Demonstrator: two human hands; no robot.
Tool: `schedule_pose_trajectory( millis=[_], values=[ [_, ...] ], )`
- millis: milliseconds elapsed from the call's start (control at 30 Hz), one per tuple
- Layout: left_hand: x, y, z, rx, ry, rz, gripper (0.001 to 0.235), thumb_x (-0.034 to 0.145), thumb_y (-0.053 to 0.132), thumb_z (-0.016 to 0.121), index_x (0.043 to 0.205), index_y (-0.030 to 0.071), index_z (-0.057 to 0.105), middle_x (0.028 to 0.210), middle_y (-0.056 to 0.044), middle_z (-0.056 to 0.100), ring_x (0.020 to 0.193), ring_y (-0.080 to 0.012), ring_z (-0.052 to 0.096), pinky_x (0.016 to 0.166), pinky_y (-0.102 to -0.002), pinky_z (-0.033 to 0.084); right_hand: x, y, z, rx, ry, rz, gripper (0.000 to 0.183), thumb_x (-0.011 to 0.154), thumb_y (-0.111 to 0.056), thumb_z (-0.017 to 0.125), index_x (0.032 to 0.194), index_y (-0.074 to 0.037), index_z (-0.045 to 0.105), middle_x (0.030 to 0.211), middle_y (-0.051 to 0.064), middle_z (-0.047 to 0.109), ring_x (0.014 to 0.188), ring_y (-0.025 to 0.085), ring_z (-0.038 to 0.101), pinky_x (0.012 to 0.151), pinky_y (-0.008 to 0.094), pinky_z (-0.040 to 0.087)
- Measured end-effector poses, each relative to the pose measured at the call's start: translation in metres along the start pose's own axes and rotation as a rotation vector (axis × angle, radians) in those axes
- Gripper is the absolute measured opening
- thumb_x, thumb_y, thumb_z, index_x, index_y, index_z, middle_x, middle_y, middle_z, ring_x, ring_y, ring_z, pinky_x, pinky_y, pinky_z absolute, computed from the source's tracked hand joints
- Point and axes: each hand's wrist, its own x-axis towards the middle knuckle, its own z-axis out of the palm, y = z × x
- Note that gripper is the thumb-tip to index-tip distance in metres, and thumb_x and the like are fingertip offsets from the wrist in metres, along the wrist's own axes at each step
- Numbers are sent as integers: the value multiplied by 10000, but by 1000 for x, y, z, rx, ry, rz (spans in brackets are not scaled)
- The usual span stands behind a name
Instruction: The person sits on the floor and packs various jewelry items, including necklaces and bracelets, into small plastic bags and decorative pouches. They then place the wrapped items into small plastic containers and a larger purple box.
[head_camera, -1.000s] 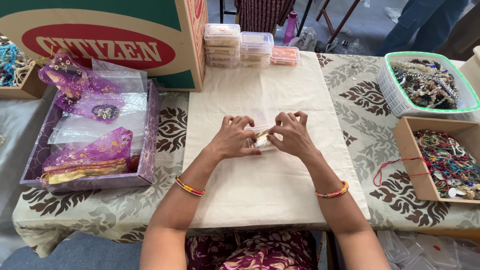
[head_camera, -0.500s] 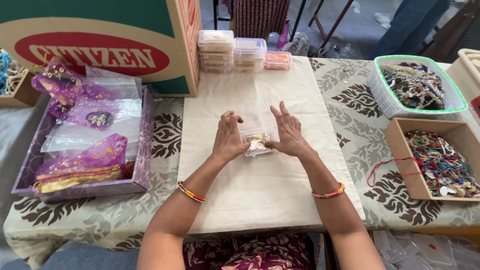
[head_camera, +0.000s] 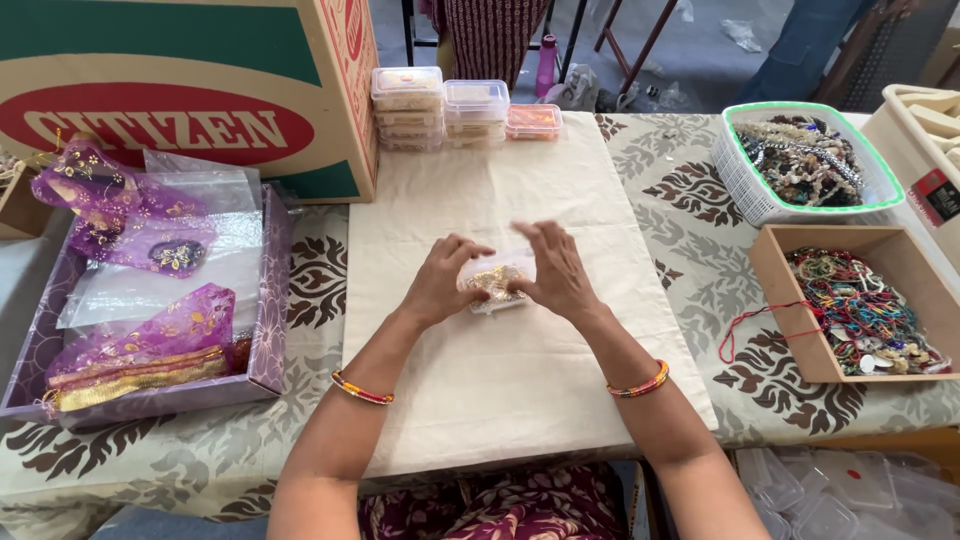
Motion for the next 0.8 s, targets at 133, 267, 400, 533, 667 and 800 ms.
schedule_pose_trajectory(
  millis=[133,267,400,533,667,800],
  values=[
    [3,12,-19,-87,-117,-91,542,650,156,943,1148,182,733,1166,-14,636,1184,-238,597,1008,-380,529,2,13,-16,24,-160,-71,703,712,-246,935,1329,-185,604,1238,59,559,1228,279,550,1065,427,451],
    [3,12,-28,-98,-172,-45,467,623,215,932,1058,197,766,1176,16,677,1155,-201,647,994,-335,567,8,5,-39,213,-421,-8,567,724,-170,879,1256,-208,686,1247,27,575,1238,260,542,1075,391,462],
    [6,27,-50,-113,-315,-5,695,464,303,1007,1099,188,750,1212,-12,653,1153,-216,619,974,-357,540,12,-9,-47,241,-545,67,674,654,-139,897,1279,-188,649,1306,42,521,1292,273,461,1102,403,402],
    [2,10,-32,-49,-273,47,681,550,273,970,1180,171,733,1238,-56,662,1150,-237,633,971,-363,554,11,-8,-36,153,-486,39,692,610,-148,931,1242,-153,649,1299,60,532,1283,284,464,1101,429,382],
    [0,-20,-14,-302,-143,-248,519,865,316,837,1316,134,658,1189,-81,724,1055,-207,719,932,-338,601,4,21,-7,352,-188,29,515,792,-142,862,1265,-114,660,1228,63,661,1197,252,614,1031,403,503],
    [5,-10,-14,-478,-79,-259,451,892,134,766,1320,124,625,1157,-86,741,1042,-200,738,908,-328,619,3,24,2,594,-79,111,408,943,-111,758,1336,-107,646,1166,59,719,1058,188,709,924,344,611]
  ],
)
